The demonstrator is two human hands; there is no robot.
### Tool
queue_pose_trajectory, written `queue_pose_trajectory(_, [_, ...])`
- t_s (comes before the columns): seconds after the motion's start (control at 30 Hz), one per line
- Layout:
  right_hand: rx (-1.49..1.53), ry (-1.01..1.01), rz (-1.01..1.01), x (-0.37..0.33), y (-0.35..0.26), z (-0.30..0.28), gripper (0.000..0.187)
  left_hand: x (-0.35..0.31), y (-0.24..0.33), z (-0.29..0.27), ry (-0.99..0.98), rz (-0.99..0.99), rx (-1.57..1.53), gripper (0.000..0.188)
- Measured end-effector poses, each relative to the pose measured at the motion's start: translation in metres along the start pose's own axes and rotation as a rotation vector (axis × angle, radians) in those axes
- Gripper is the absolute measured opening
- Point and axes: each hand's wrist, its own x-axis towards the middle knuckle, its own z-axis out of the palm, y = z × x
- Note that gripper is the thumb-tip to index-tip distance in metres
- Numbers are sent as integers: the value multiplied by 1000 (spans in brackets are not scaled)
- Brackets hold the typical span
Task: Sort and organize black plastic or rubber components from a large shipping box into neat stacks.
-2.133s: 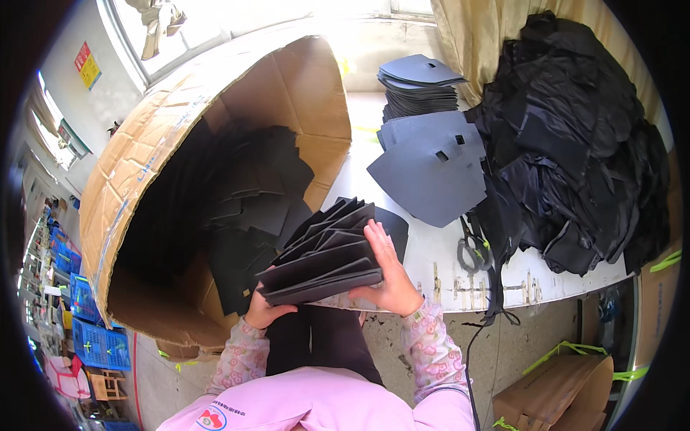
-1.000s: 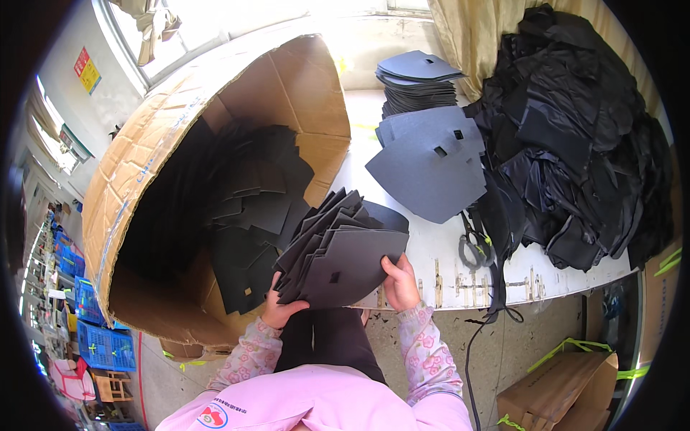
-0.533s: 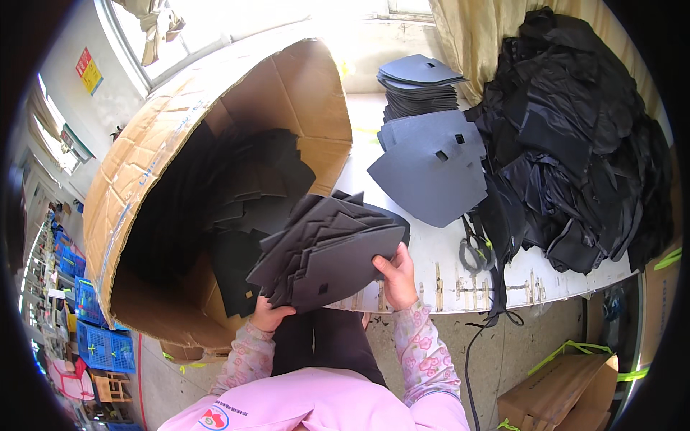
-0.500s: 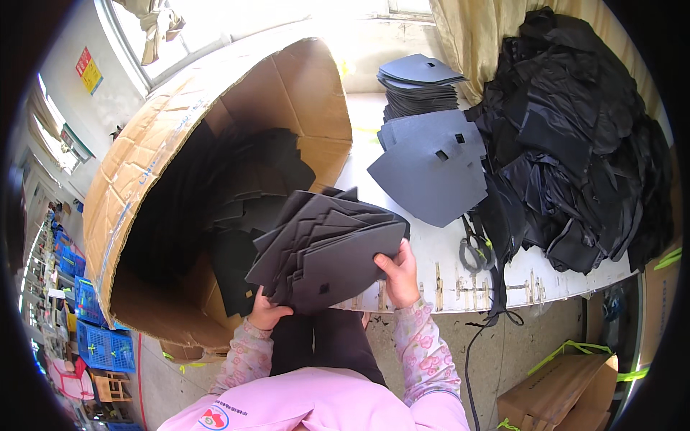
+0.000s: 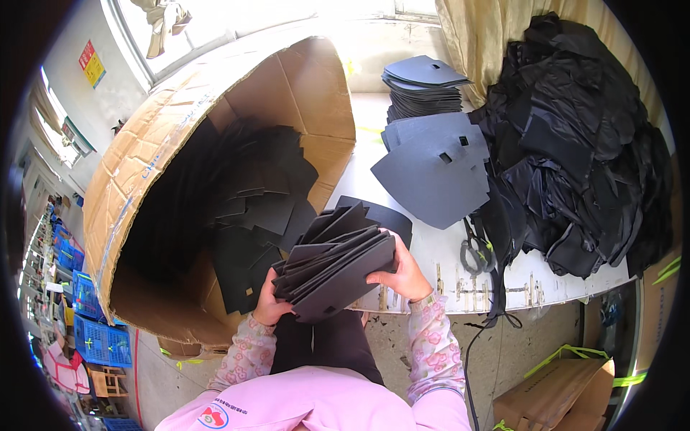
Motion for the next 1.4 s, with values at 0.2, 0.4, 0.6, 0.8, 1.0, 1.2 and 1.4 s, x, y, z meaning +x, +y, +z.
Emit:
queue_pose_trajectory(0.2, [-266, -111, 54, 0, -3, -10, 83, 4, 5, 6, -11, 154, -16, 102])
queue_pose_trajectory(0.4, [-574, -112, -22, 13, -39, 10, 82, 14, 9, 21, -18, 192, -43, 118])
queue_pose_trajectory(0.6, [-364, -26, -34, 7, -18, -12, 78, 14, -4, 4, -41, 195, -18, 116])
queue_pose_trajectory(0.8, [10, 4, 106, 7, 12, -66, 73, 5, -33, 1, 20, -56, -121, 86])
queue_pose_trajectory(1.0, [299, 63, 133, -1, 32, -75, 69, 27, -53, 4, 197, 83, -169, 57])
queue_pose_trajectory(1.2, [184, 240, 49, -7, 16, -87, 70, 32, -13, 11, 298, 120, -172, 37])
queue_pose_trajectory(1.4, [43, 102, 117, 3, 4, -82, 74, 34, 13, 19, 248, 129, -96, 30])
